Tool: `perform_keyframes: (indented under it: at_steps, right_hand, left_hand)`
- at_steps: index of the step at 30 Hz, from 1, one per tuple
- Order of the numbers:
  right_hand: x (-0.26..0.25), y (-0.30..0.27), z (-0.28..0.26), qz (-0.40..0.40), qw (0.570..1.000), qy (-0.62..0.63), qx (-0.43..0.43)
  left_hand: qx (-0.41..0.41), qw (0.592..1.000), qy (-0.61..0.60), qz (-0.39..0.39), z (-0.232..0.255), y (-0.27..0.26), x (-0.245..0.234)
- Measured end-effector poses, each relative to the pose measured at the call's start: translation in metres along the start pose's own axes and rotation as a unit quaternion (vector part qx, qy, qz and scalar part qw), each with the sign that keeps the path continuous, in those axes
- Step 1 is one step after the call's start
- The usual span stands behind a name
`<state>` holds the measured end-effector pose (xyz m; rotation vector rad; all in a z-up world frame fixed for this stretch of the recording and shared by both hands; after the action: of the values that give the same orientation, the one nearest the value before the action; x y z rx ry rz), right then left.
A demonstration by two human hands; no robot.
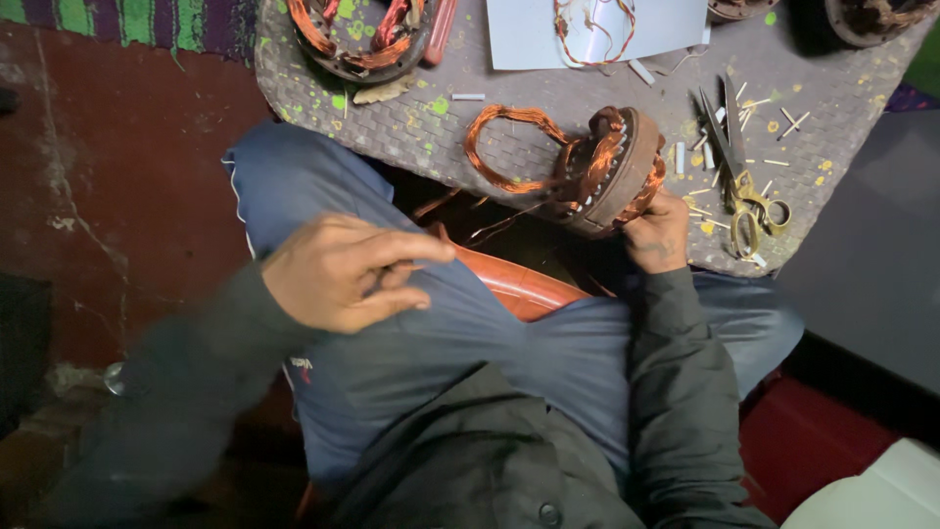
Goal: The person winds copper wire around a motor stator core, carefully threading it through slots and securing it with small white spacers. They use scissors to trim excess wire and continue winding until the stator is fully wound.
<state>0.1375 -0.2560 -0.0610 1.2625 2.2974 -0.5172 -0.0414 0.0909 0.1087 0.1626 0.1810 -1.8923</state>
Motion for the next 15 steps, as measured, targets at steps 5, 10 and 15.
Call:
perform_keyframes:
  at_steps: [5,10,15]
  right_hand:
    - [0.000,-0.001,-0.005,-0.001,1.000,0.029,0.002]
    - [-0.001,-0.001,-0.003,0.001,1.000,0.011,0.006]
    - [-0.002,-0.004,-0.003,-0.002,1.000,0.008,0.005]
  left_hand:
    - [0.169,0.868,0.463,-0.065,0.022,0.010,-0.014]
    - [0.206,0.811,0.510,-0.200,0.001,0.020,-0.016]
    - [0.297,0.820,0.370,-0.319,0.006,0.002,0.019]
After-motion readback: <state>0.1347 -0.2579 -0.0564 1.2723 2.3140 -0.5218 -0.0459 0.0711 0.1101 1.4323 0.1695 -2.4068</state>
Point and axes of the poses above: each hand's wrist, its own y-axis towards the middle knuckle, its own x-axis out of the palm, z = x × y, the point moved 8 cm from there along y, towards the middle knuckle, and after that the axes turned 13 degrees about -y, right-handed, at the moved point
